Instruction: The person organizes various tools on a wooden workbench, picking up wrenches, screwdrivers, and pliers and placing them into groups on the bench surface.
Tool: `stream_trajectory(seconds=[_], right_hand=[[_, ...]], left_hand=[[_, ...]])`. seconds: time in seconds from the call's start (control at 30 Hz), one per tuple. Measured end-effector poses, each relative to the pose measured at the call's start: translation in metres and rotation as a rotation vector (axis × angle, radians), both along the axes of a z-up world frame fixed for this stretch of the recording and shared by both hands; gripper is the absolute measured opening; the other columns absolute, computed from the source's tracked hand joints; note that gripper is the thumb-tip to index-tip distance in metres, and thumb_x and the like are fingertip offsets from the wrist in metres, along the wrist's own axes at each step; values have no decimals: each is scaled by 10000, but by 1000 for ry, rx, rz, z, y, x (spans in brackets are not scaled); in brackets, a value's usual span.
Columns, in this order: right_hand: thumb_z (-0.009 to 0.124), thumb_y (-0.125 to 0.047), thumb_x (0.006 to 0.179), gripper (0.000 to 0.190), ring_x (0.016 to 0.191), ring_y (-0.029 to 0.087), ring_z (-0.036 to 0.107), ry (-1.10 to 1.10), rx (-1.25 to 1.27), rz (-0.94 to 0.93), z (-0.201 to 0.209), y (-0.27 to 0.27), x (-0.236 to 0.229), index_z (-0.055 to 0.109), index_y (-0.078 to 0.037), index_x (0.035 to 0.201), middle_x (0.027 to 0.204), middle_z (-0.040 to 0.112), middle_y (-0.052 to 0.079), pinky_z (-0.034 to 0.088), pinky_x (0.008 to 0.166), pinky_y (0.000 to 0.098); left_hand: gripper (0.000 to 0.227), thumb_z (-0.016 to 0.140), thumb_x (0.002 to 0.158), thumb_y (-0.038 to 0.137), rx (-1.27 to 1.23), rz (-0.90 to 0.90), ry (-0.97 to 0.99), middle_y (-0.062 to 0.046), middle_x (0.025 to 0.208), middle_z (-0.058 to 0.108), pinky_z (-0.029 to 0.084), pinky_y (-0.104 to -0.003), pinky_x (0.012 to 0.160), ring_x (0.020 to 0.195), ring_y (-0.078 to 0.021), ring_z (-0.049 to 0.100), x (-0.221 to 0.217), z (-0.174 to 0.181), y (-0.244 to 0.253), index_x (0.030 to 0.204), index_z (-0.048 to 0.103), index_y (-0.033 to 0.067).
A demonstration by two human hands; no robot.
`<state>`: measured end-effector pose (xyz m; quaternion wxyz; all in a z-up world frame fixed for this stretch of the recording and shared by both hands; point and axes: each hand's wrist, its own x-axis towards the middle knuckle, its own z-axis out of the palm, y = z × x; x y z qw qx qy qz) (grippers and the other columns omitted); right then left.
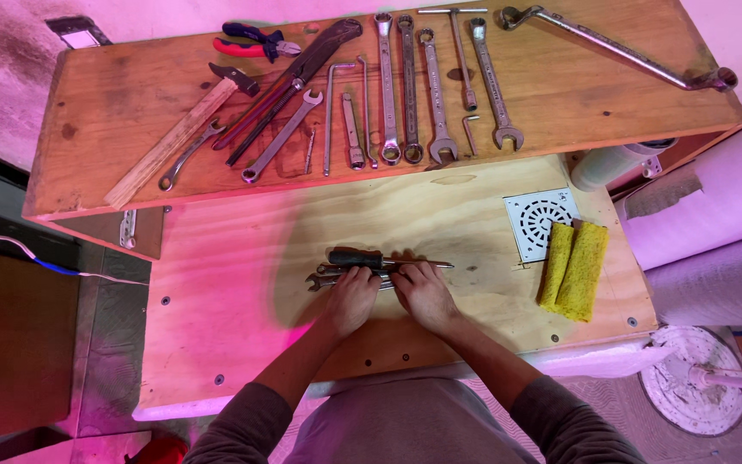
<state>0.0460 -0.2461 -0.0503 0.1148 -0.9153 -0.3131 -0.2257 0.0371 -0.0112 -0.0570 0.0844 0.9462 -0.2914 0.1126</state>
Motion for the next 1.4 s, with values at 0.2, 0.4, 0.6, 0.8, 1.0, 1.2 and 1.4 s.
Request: stream_trajectory(seconds=[0.2,0.4,0.6,0.8,1.0,1.2,1.4], right_hand=[[757,-310,977,162,1163,231,648,31,-7,28,5,4,4,810,-283,1128,1168,681,-9,523,928,401],[770,-282,959,109,1127,243,641,5,-19,86,10,3,0,833,-294,1048,1145,667,1,520,910,414],[772,-338,950,99,1167,282,613,227,-148,106,11,1,0,800,-266,1011,1156,666,36,510,952,445],[840,-407,901,261,1237,293,596,278,-214,93,13,-3,-7,776,-236,1088,1238,634,38,508,1016,463],[859,-463,912,305,1232,295,573,395,-291,12,32,5,-6,735,-261,1105,1212,598,32,519,999,453],[874,-464,880,310,1218,321,569,391,-309,6,52,1,-5,753,-236,1053,1197,593,55,510,981,468],[865,-526,883,264,1301,334,565,441,-246,-37,74,-22,-11,779,-284,943,1198,575,34,501,1074,493]], left_hand=[[101,727,918,166,-23,68,-103,-102,992,628,589,-426,763,977,-334,715,-1,-6,-11,1016,729,141],[226,773,813,235,-49,107,46,-87,985,633,610,-437,780,982,-335,723,-15,-16,-16,1013,694,166],[262,737,762,244,-138,191,373,-107,915,714,651,-500,756,916,-393,788,-13,-11,-21,983,631,148],[342,791,710,232,-86,171,249,-154,978,684,655,-491,726,941,-402,763,-23,2,-25,1000,633,145],[330,763,718,257,-108,229,338,-154,934,662,658,-516,687,905,-410,751,-18,-18,-31,975,611,117],[286,766,696,334,-39,13,104,-126,850,671,645,-431,669,835,-342,749,-19,-39,-23,871,665,132],[227,731,809,289,-47,-58,297,-183,820,738,641,-437,694,814,-372,782,-45,17,4,907,741,85]])
